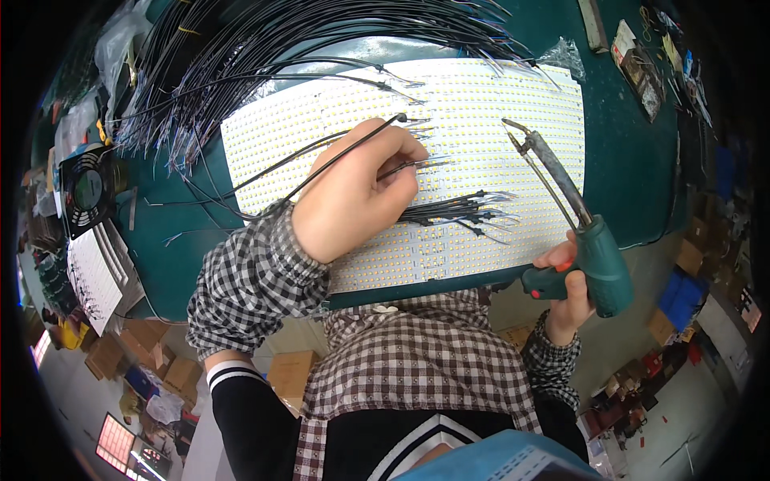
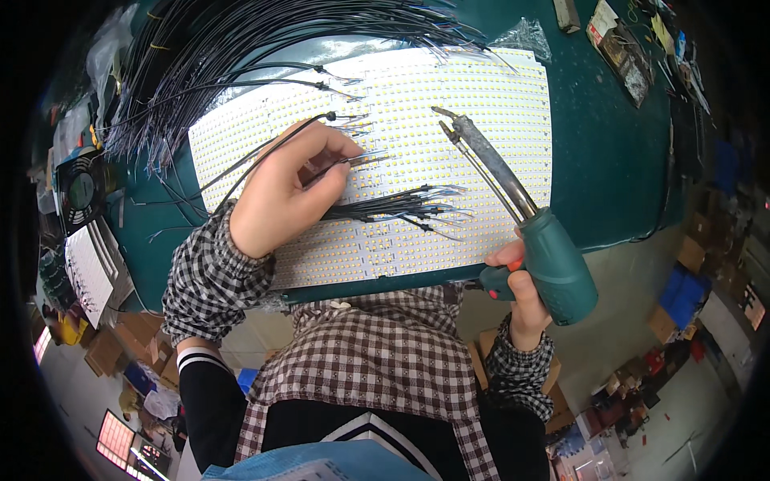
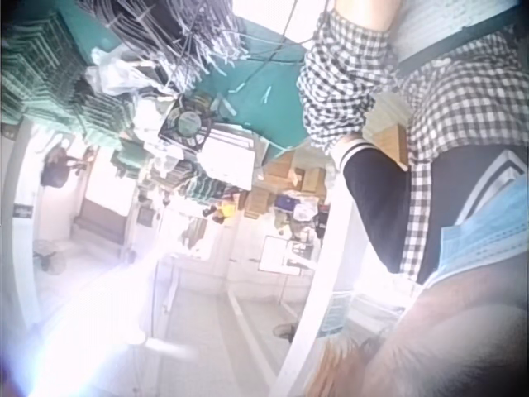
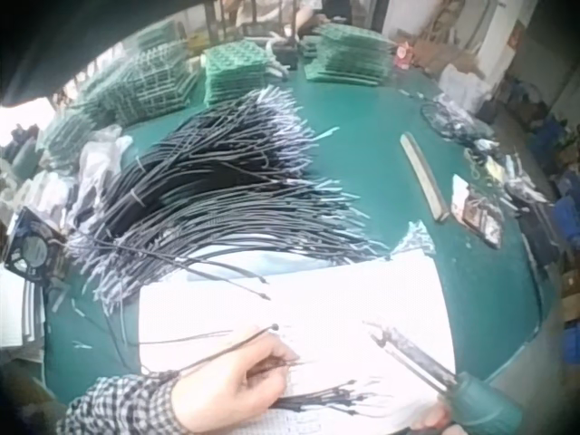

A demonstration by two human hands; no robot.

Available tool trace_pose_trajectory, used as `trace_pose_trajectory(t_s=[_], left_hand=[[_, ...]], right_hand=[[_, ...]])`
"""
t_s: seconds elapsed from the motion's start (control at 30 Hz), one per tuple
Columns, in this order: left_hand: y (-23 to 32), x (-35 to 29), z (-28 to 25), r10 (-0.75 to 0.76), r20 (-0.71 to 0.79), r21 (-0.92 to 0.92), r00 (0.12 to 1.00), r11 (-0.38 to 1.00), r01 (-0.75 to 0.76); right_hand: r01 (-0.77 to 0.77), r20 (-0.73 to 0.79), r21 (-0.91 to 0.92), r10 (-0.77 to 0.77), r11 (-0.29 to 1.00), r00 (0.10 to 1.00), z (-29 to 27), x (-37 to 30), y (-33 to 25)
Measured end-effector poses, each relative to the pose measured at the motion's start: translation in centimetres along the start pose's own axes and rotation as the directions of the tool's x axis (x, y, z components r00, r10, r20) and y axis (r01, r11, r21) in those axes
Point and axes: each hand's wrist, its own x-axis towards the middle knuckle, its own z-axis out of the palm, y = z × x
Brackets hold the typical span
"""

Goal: The person uses a soldering iron to attach black wires to a large white LED panel. They hold the wires in place with one hand while applying heat with the soldering iron in the other, working systematically across the panel's surface.

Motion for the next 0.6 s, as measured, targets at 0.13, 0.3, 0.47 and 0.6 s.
trace_pose_trajectory(t_s=[0.13, 0.3, 0.47, 0.6], left_hand=[[0.4, 0.4, -0.6, -0.077, 0.095, -0.102, 0.992, 0.991, 0.087], [0.4, 0.7, -0.5, -0.071, 0.037, -0.044, 0.997, 0.996, 0.073], [-0.1, 0.9, -0.2, -0.065, -0.029, 0.001, 0.997, 0.998, 0.065], [0.2, 1.0, 0.2, -0.082, -0.082, 0.053, 0.993, 0.995, 0.086]], right_hand=[[-0.008, 0.001, -0.013, 0.008, 1.000, 1.000, 0.1, 0.1, -0.1], [-0.023, 0.007, -0.015, 0.023, 1.000, 1.000, 0.2, 0.2, -0.1], [-0.031, 0.017, -0.022, 0.032, 0.999, 0.999, 0.3, 0.2, -0.3], [-0.055, 0.024, -0.035, 0.056, 0.998, 0.998, 0.2, 0.0, -0.3]])
